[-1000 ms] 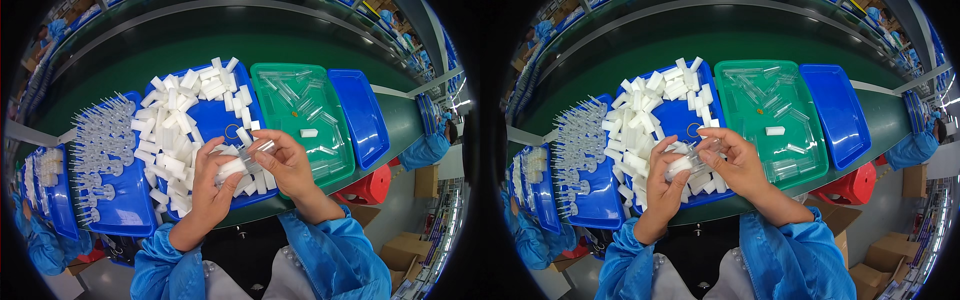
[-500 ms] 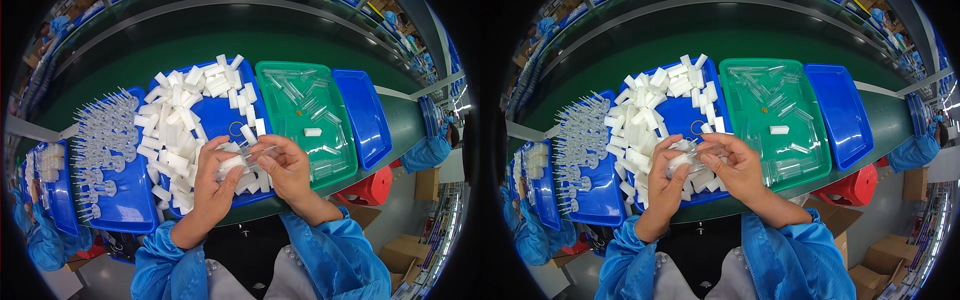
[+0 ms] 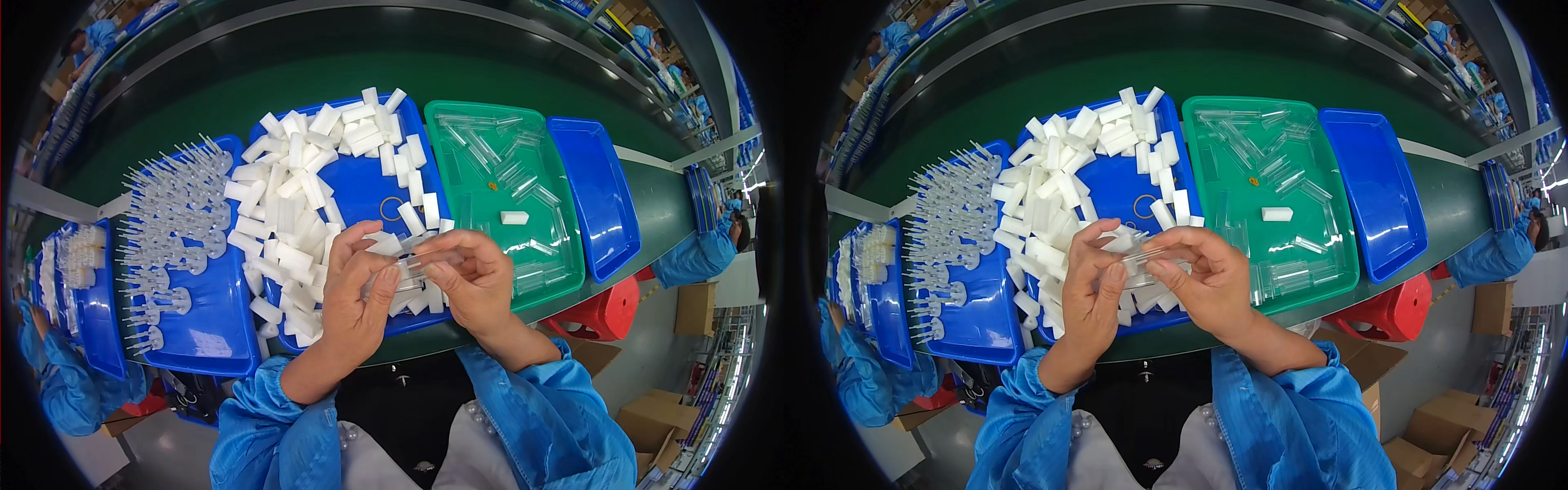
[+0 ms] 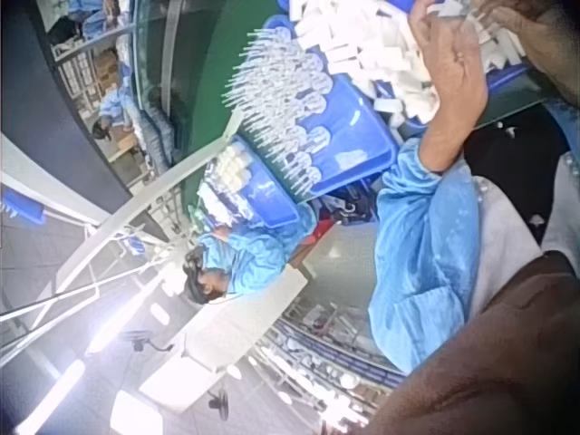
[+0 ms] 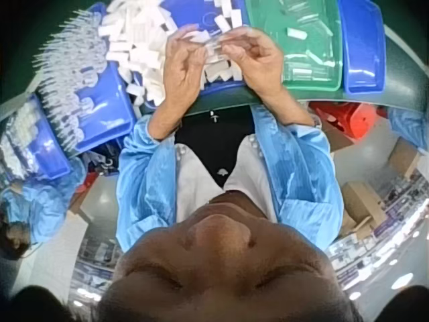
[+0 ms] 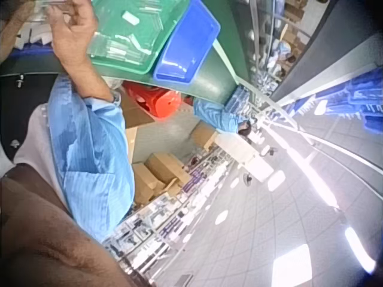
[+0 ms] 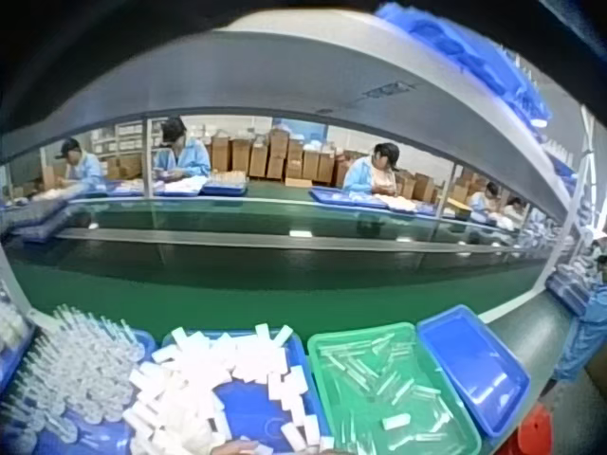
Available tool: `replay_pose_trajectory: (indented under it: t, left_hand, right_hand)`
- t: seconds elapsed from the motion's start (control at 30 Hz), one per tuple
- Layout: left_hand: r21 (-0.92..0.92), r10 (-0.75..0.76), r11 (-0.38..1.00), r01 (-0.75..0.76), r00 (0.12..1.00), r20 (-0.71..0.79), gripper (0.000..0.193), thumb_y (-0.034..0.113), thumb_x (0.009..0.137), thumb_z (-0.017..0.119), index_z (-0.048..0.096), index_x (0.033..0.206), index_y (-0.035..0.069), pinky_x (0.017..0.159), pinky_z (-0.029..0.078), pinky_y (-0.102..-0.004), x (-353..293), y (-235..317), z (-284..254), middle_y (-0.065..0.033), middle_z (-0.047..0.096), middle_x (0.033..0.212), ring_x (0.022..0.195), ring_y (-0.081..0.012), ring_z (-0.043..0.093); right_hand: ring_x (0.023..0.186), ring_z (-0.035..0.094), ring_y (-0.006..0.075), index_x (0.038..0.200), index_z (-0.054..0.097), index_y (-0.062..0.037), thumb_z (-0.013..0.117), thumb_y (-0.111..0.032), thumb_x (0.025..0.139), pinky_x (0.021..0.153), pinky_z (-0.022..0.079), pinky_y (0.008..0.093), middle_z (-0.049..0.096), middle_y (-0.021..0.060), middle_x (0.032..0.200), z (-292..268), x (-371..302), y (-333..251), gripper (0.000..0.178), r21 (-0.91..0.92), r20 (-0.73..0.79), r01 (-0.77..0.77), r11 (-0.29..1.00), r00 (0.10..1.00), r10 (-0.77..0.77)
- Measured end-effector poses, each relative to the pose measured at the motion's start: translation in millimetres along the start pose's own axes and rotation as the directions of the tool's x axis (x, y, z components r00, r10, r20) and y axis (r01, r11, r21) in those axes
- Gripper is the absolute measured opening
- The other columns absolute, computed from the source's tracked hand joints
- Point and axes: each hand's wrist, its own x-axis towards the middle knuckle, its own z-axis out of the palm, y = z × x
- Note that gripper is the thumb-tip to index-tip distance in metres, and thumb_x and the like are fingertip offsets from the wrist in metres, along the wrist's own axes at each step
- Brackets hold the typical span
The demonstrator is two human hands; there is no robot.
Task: The person assembles components by inserting foam pieces onto a plastic stand, sliding clear plastic tubes over the foam pieces, and securing the bundled unit with a rubber band.
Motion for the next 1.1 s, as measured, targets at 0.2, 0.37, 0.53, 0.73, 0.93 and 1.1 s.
replay_pose_trajectory:
  t: [0.2,0.37,0.53,0.73,0.93,1.1]
  left_hand:
    - [0.041,0.022,0.999,-0.023,0.999,0.035,0.016,0.018,0.089,0.055,0.058,0.091,0.003,0.092,0.035,-0.0398,-0.6,-0.9,-1.8,-0.0196,0.043,0.119,0.106,-0.0297,0.045]
    - [0.080,0.025,0.996,-0.030,0.998,0.060,0.017,0.020,0.089,0.055,0.056,0.093,0.003,0.093,0.035,-0.0402,-0.4,-1.0,-2.9,-0.0197,0.041,0.121,0.107,-0.0303,0.044]
    - [0.155,0.044,0.986,-0.066,0.989,0.140,0.020,0.012,0.084,0.060,0.052,0.100,0.003,0.089,0.037,-0.0416,0.0,2.9,-1.7,-0.0212,0.032,0.128,0.105,-0.0326,0.043]
    - [0.230,0.073,0.967,-0.112,0.982,0.172,0.025,0.005,0.080,0.062,0.048,0.100,0.002,0.088,0.038,-0.0423,-1.0,2.5,0.2,-0.0223,0.029,0.130,0.105,-0.0355,0.043]
    - [0.198,0.026,0.979,-0.055,0.989,0.143,0.023,0.011,0.082,0.058,0.049,0.102,0.002,0.095,0.033,-0.0442,-4.1,-0.1,3.1,-0.0225,0.031,0.131,0.110,-0.0352,0.041]
    - [0.185,0.081,0.977,-0.106,0.987,0.138,0.027,0.011,0.082,0.059,0.046,0.104,0.003,0.094,0.034,-0.0453,-5.7,0.3,7.3,-0.0239,0.029,0.132,0.110,-0.0356,0.041]
  right_hand:
    - [0.098,0.060,0.0186,0.111,0.053,0.0047,0.063,0.001,0.081,0.082,0.049,0.0267,0.060,0.0136,0.103,-4.8,10.0,-17.8,0.031,-0.083,0.068,-0.137,0.987,0.987,0.143]
    - [0.097,0.060,0.0181,0.112,0.054,0.0037,0.063,0.000,0.081,0.081,0.049,0.0256,0.060,0.0136,0.103,-6.0,10.4,-19.4,0.032,-0.080,0.048,-0.153,0.985,0.986,0.157]
    - [0.096,0.058,0.0166,0.109,0.058,0.0019,0.065,-0.001,0.079,0.083,0.047,0.0265,0.061,0.0107,0.099,-10.7,9.8,-22.2,0.031,-0.234,0.002,-0.095,0.968,0.995,0.098]
    - [0.095,0.055,0.0141,0.101,0.060,-0.0014,0.069,-0.002,0.075,0.088,0.040,0.0287,0.061,0.0058,0.093,-16.6,16.3,-23.9,0.028,-0.299,0.055,-0.079,0.951,0.993,0.100]
    - [0.094,0.056,0.0135,0.094,0.057,-0.0035,0.070,-0.002,0.074,0.087,0.041,0.0282,0.062,0.0058,0.093,-16.5,17.0,-22.9,0.024,-0.315,0.074,-0.116,0.942,0.986,0.147]
    - [0.090,0.057,0.0132,0.091,0.059,-0.0039,0.073,-0.005,0.073,0.084,0.042,0.0274,0.062,0.0058,0.090,-12.3,14.6,-23.5,0.022,-0.319,0.051,-0.138,0.938,0.985,0.162]
